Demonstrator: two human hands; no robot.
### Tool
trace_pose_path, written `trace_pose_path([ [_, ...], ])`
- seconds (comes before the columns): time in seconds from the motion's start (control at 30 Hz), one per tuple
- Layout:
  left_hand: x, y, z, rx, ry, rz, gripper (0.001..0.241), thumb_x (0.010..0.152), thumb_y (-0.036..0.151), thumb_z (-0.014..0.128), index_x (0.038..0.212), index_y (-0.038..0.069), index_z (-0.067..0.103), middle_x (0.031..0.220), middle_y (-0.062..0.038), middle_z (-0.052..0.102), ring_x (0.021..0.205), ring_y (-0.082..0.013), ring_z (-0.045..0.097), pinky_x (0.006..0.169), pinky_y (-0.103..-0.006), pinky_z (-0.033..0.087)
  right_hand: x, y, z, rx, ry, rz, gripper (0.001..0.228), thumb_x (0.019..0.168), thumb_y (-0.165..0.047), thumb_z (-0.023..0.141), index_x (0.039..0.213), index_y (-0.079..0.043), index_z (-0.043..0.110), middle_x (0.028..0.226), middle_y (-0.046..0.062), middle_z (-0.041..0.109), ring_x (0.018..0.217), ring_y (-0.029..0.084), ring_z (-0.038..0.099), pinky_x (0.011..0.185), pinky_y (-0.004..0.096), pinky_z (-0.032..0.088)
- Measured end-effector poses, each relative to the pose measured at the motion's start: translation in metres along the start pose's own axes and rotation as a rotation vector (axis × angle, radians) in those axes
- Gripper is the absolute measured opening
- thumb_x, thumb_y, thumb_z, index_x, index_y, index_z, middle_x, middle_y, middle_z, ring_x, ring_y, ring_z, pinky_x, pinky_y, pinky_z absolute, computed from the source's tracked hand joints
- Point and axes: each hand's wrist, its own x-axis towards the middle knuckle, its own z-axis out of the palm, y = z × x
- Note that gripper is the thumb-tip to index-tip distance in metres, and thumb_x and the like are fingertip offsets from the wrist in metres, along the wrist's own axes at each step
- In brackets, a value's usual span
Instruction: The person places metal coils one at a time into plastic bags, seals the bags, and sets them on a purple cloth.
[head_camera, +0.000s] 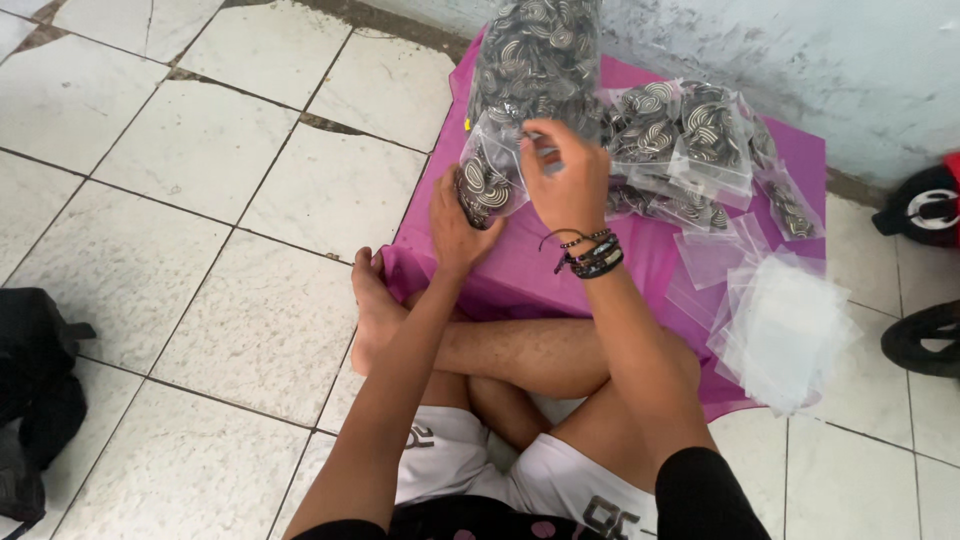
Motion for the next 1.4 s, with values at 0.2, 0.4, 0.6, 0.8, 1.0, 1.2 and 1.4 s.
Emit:
trace_pose_path([
  [0.2, 0.0, -0.001, 0.001, -0.004, 0.018, -0.006, 0.104, 0.06, 0.032, 0.096, 0.146, 0.005, 0.045, 0.125, -0.021, 0.059, 0.12, -0.0447, 0.062, 0.105, -0.0539, 0.051, -0.002, -0.022, -0.015, -0.056, -0.113, 0.052, 0.032, 0.112, -0.029, 0.054, 0.116, -0.005, 0.075, 0.121, 0.016, 0.074, 0.119, 0.035, 0.065, 0.106, 0.049, 0.047],
  [0.4, 0.001, -0.002, 0.001, -0.011, -0.038, 0.015, 0.106, 0.059, 0.03, 0.094, 0.148, 0.007, 0.042, 0.129, -0.022, 0.057, 0.121, -0.0453, 0.061, 0.106, -0.0548, 0.049, -0.006, -0.001, -0.015, -0.142, -0.434, 0.096, 0.039, 0.108, -0.024, 0.044, 0.121, -0.007, 0.077, 0.154, 0.026, 0.046, 0.141, 0.055, 0.034, 0.118, 0.065, 0.024],
  [0.6, -0.003, -0.005, 0.003, 0.047, -0.067, 0.075, 0.109, 0.059, 0.036, 0.093, 0.15, 0.005, 0.042, 0.129, -0.023, 0.057, 0.121, -0.0445, 0.062, 0.104, -0.0545, 0.049, 0.0, 0.025, 0.003, -0.096, -0.727, 0.178, 0.059, 0.112, -0.037, 0.028, 0.117, -0.009, 0.08, 0.133, 0.019, 0.071, 0.153, 0.033, 0.038, 0.128, 0.049, 0.009],
  [0.8, -0.009, -0.02, 0.014, 0.071, -0.077, 0.103, 0.116, 0.057, 0.036, 0.096, 0.154, 0.007, 0.039, 0.13, -0.021, 0.057, 0.121, -0.0401, 0.062, 0.105, -0.0488, 0.049, 0.014, -0.005, -0.014, -0.175, -0.817, 0.317, 0.075, 0.111, -0.064, 0.024, 0.115, -0.015, 0.081, 0.156, 0.021, 0.05, 0.148, 0.048, 0.033, 0.123, 0.056, 0.021],
  [1.0, -0.008, -0.018, 0.018, 0.101, -0.084, 0.117, 0.113, 0.061, 0.034, 0.095, 0.155, 0.007, 0.039, 0.133, -0.02, 0.057, 0.123, -0.0398, 0.062, 0.106, -0.0475, 0.051, 0.006, 0.017, -0.007, -0.304, -0.915, 0.202, 0.052, 0.106, -0.059, 0.05, 0.133, -0.023, 0.074, 0.162, 0.022, 0.039, 0.149, 0.053, 0.028, 0.122, 0.068, 0.021],
  [1.2, -0.01, -0.022, 0.016, 0.002, -0.055, 0.079, 0.111, 0.065, 0.039, 0.092, 0.155, 0.007, 0.036, 0.132, -0.02, 0.054, 0.123, -0.0411, 0.061, 0.107, -0.0487, 0.051, 0.001, 0.001, -0.031, -0.063, -0.629, 0.182, 0.052, 0.097, -0.049, 0.074, 0.136, -0.017, 0.06, 0.151, 0.027, 0.049, 0.143, 0.046, 0.046, 0.118, 0.058, 0.033],
  [1.4, -0.011, -0.028, 0.02, -0.018, -0.059, 0.091, 0.113, 0.063, 0.039, 0.094, 0.155, 0.007, 0.036, 0.136, -0.02, 0.052, 0.126, -0.0414, 0.059, 0.109, -0.0493, 0.049, -0.001, 0.003, -0.022, -0.064, -0.552, 0.186, 0.052, 0.104, -0.059, 0.064, 0.123, -0.01, 0.071, 0.143, 0.024, 0.059, 0.138, 0.042, 0.053, 0.117, 0.054, 0.037],
])
